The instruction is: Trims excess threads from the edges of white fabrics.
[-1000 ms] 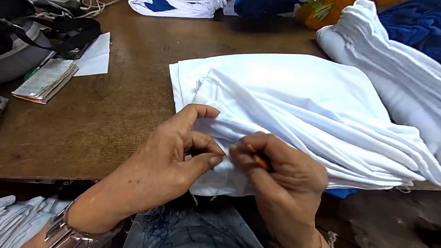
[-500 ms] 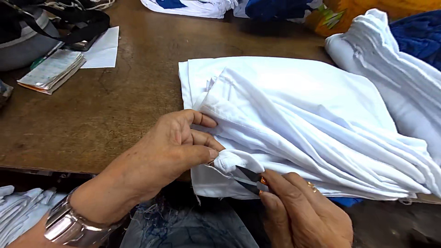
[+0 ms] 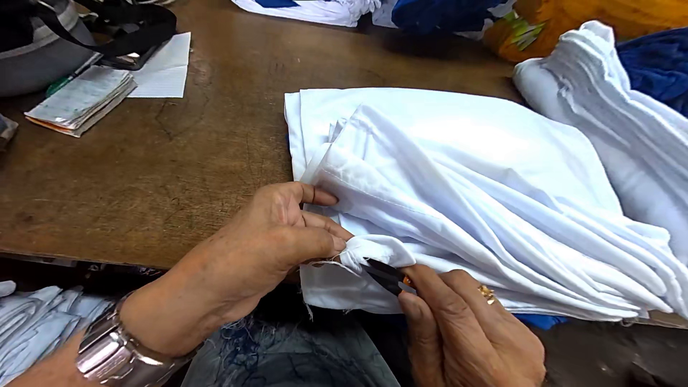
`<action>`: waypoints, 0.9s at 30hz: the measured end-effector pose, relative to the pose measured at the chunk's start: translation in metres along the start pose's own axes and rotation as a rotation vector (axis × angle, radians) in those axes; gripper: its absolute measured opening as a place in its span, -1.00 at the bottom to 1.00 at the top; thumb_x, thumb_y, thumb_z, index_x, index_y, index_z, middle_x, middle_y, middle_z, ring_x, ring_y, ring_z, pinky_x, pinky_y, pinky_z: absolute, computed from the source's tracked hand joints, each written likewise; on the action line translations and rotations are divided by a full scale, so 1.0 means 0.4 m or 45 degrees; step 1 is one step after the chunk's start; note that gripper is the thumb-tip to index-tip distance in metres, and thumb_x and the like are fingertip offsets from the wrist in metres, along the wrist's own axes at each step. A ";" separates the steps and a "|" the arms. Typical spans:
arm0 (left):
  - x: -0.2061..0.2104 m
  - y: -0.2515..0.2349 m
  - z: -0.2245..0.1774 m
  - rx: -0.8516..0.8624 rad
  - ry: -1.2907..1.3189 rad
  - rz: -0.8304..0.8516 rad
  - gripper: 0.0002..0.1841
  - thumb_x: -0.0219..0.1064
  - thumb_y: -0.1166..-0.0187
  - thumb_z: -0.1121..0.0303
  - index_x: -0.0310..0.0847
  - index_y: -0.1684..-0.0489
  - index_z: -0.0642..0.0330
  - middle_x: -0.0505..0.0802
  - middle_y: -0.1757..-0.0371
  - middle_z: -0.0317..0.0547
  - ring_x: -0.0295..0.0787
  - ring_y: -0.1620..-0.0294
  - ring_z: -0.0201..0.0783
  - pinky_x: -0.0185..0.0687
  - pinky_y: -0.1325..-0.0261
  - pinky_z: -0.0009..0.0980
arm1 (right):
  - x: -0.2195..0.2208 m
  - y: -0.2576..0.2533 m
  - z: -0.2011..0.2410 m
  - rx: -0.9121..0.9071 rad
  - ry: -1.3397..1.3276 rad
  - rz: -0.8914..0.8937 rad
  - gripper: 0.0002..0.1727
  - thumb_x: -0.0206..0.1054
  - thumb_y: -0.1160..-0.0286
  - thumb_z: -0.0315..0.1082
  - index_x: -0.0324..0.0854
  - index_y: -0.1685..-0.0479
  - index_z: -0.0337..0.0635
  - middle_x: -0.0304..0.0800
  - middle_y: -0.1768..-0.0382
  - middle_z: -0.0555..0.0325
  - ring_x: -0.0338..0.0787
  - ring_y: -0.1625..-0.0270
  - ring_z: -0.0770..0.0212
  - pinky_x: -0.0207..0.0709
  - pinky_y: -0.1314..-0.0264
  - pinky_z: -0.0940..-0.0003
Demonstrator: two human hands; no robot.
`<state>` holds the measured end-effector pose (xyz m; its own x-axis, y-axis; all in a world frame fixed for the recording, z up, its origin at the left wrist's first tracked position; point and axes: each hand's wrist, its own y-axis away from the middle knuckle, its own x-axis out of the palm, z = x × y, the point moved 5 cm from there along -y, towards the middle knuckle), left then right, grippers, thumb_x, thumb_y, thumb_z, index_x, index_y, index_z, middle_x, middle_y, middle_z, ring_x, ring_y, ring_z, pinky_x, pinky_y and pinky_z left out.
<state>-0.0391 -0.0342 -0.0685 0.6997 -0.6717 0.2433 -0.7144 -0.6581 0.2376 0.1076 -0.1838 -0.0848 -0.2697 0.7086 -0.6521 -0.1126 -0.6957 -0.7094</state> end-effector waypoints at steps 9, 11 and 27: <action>0.001 0.010 -0.005 0.049 -0.110 -0.065 -0.51 0.36 -0.42 0.68 0.46 -0.37 0.33 0.94 0.26 0.02 0.89 0.38 -0.34 0.74 0.39 -0.59 | -0.001 -0.007 -0.015 0.028 -0.057 0.046 -0.55 0.03 -0.85 -0.06 0.74 0.16 -0.18 0.62 0.50 0.18 0.58 0.43 0.38 0.36 0.41 0.50; 0.002 0.012 -0.012 0.088 -0.198 -0.069 -0.52 0.37 -0.45 0.65 0.44 -0.37 0.30 0.94 0.27 0.00 0.88 0.42 -0.34 0.71 0.44 -0.60 | -0.005 -0.006 -0.012 0.031 -0.049 0.059 -0.54 0.03 -0.85 -0.05 0.74 0.15 -0.19 0.64 0.50 0.17 0.59 0.43 0.37 0.37 0.41 0.49; 0.010 0.016 -0.022 0.155 -0.439 -0.085 -0.49 0.44 -0.43 0.61 0.40 -0.37 0.17 0.95 0.30 -0.10 0.85 0.50 -0.33 0.63 0.58 -0.60 | -0.005 -0.006 -0.013 0.035 -0.094 0.126 -0.55 0.05 -0.84 -0.05 0.74 0.12 -0.19 0.62 0.49 0.18 0.58 0.42 0.37 0.36 0.41 0.50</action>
<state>-0.0411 -0.0380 -0.0576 0.7187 -0.6873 -0.1049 -0.6763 -0.7261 0.1237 0.1136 -0.1831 -0.0831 -0.3504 0.6261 -0.6966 -0.1079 -0.7657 -0.6340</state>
